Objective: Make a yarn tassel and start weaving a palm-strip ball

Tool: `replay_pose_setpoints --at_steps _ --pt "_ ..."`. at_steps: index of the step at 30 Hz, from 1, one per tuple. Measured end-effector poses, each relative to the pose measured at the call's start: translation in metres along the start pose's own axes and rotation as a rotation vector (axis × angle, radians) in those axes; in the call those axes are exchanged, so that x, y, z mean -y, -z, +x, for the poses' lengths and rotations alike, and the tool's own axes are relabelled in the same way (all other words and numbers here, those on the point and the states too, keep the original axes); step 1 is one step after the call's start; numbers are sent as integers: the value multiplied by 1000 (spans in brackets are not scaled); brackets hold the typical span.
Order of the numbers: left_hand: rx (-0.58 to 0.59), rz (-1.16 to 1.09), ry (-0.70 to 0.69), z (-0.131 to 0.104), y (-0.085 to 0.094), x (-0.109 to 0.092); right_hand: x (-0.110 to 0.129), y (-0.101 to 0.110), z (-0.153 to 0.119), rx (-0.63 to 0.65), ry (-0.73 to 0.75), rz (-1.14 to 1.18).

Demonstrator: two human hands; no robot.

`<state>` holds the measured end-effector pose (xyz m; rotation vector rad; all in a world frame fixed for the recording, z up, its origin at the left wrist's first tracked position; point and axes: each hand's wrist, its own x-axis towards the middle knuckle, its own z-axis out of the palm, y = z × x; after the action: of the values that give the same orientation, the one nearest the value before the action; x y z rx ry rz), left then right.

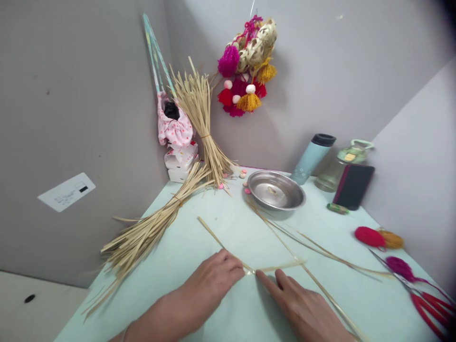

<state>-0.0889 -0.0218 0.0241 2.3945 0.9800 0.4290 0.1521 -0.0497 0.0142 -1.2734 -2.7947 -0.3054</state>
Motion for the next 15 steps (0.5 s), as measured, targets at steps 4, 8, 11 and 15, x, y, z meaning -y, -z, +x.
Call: replay_pose_setpoints --at_steps 4,8,11,15 --pt "37 125 26 8 1 1 6 -12 5 -2 10 -75" --pt "70 326 134 4 -22 -11 11 -18 7 -7 -3 -112" --pt "79 407 132 -6 -40 -21 15 -16 7 0 -19 -114" --pt "47 412 105 -26 -51 -30 19 -12 7 17 -29 -125"
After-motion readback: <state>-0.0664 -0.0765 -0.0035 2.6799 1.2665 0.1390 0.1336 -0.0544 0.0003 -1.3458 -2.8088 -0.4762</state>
